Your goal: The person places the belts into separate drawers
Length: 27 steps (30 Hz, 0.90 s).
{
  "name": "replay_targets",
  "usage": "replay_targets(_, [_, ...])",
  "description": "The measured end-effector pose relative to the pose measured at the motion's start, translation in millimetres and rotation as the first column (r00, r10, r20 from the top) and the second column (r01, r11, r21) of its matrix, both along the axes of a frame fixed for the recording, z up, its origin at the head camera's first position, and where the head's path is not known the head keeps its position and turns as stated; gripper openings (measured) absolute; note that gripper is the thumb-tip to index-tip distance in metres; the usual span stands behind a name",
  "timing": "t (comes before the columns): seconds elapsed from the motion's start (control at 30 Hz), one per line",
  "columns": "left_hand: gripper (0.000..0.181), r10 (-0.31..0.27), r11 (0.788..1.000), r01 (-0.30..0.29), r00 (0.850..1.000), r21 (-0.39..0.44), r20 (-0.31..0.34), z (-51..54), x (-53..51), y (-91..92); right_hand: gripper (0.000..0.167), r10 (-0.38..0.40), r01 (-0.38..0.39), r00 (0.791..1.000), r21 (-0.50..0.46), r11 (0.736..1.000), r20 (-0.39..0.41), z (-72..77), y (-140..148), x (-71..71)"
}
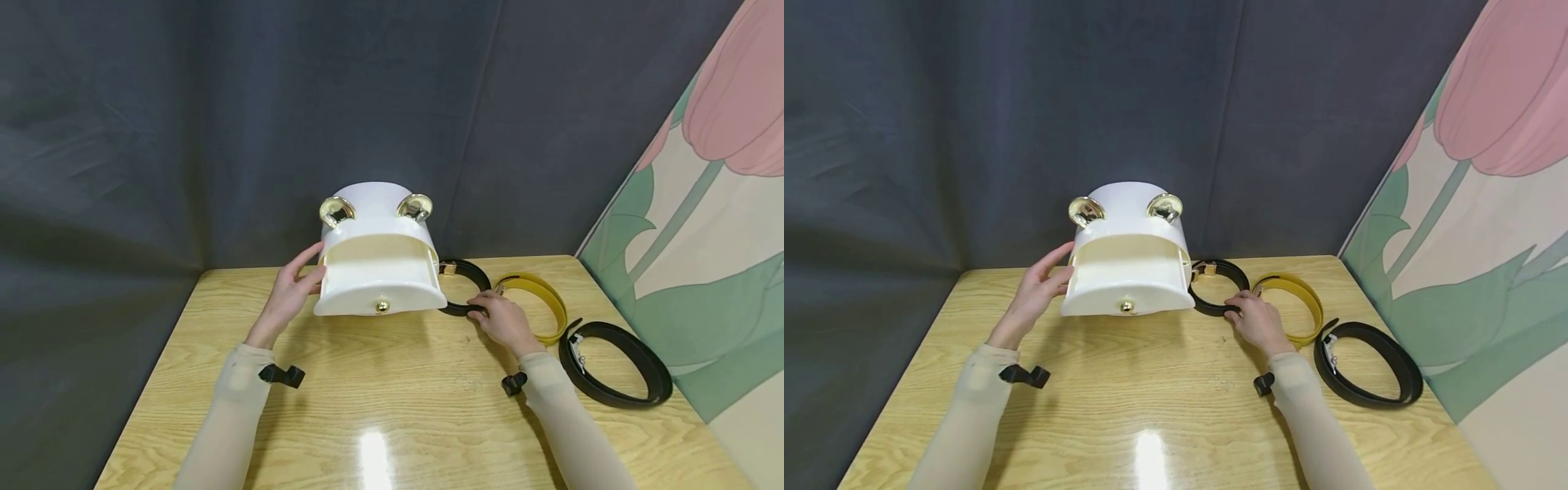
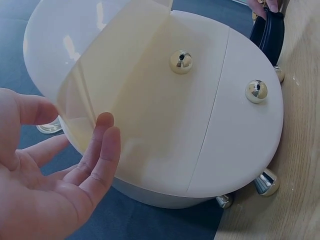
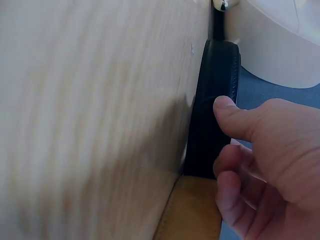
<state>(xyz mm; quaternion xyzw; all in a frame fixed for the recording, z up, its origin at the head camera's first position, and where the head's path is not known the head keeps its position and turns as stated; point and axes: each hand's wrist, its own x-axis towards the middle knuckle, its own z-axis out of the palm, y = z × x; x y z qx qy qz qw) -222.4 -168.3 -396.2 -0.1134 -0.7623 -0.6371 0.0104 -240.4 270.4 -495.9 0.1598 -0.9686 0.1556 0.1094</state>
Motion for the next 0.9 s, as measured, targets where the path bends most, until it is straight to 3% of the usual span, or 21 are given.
replay_targets(0.33, [0.056,-0.001,1.000,0.001,1.000,-0.001,0.002,-0.9,-1.6,2.2,0.020,0.024,-0.023,0.998,-0.011,1.000,0.058,1.1,2.7,-2.7])
replay_targets(0.9, [0.057,-0.003,1.000,0.003,1.000,0.009,0.011,-1.0,-5.0,0.6,0.024,0.063,-0.040,0.992,-0.202,0.979,0.110,3.4,7.6,-8.1])
